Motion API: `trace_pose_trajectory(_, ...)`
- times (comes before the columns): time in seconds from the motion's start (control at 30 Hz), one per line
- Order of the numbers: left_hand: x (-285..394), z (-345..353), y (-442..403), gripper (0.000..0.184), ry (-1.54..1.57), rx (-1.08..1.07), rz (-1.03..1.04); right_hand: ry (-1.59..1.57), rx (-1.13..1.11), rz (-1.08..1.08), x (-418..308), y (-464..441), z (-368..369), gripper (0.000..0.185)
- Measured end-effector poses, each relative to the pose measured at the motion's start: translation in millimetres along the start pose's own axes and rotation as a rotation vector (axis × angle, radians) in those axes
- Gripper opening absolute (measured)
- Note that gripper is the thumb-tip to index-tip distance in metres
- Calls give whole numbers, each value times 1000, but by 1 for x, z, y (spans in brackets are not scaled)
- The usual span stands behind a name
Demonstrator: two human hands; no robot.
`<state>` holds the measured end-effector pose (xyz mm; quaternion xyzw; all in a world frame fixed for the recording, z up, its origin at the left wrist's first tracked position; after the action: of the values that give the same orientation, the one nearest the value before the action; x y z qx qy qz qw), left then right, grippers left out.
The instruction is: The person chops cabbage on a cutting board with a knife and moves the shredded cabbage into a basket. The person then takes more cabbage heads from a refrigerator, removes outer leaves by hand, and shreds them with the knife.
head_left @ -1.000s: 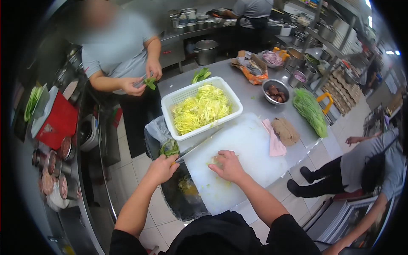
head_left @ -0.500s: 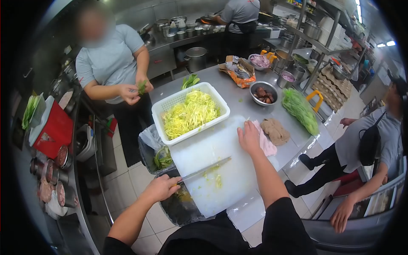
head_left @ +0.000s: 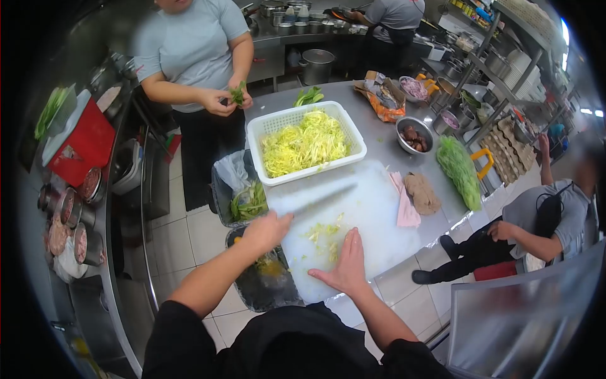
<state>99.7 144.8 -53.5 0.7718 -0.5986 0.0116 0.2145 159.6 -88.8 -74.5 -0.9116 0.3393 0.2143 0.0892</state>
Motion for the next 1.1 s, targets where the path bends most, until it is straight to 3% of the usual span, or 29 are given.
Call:
trace_pose_trajectory(0.07, 14, 15, 47, 36, -38, -85, 53, 76, 17, 95, -4, 9, -1, 141)
trace_pose_trajectory(0.17, 15, 18, 81, 30, 74, 20, 157, 132, 28, 153, 0, 12, -4, 141)
trace_pose_trajectory(0.27, -22, 20, 86, 28, 234, 75, 95, 153, 74, 62, 11, -8, 12, 138)
trace_pose_trajectory(0.33, -59, 27, 86, 24, 490, -103, -212, 162, 78, 51, 15, -22, 9, 131)
trace_pose_trajectory(0.4, -80, 36, 94, 25, 772, -186, -287, 152, 53, 68, -3, -39, 18, 121)
trace_pose_trajectory(0.53, -66, 56, 121, 23, 837, -191, -304, 30, 88, 17, -49, -29, 56, 106)
trace_pose_trajectory(0.6, -41, 82, 127, 24, 967, -282, -268, -59, 222, 139, -55, -18, 53, 100)
trace_pose_trajectory(0.67, 11, 97, 127, 27, 927, -386, -154, -152, 295, 135, -68, -23, 66, 93)
trace_pose_trajectory(0.73, 31, 96, 123, 32, 983, -359, -140, -217, 407, 146, -51, -28, 62, 87)
trace_pose_trajectory(0.87, 35, 42, 125, 38, 819, -19, -90, -290, 554, -146, -63, -81, -12, 78)
trace_pose_trajectory(0.97, 23, 14, 136, 39, 862, -24, -218, -289, 616, -305, -70, -183, -56, 73)
trace_pose_trajectory(1.03, 18, 12, 147, 40, 857, -20, -269, -222, 488, -371, -74, -247, -68, 75)
trace_pose_trajectory(1.1, 18, 47, 150, 41, 657, 23, -252, -157, 281, -256, -74, -279, -85, 70)
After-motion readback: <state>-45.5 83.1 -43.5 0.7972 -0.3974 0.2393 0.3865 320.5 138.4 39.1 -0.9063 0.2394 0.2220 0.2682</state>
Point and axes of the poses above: each hand's wrist, its own y-axis away from the middle knuckle, its own z-axis out of the palm, x = y × z, the point moved 5 cm from there along -y, towards the middle knuckle, and after that the axes turned 7 degrees about -x, right-handed, at the moved point
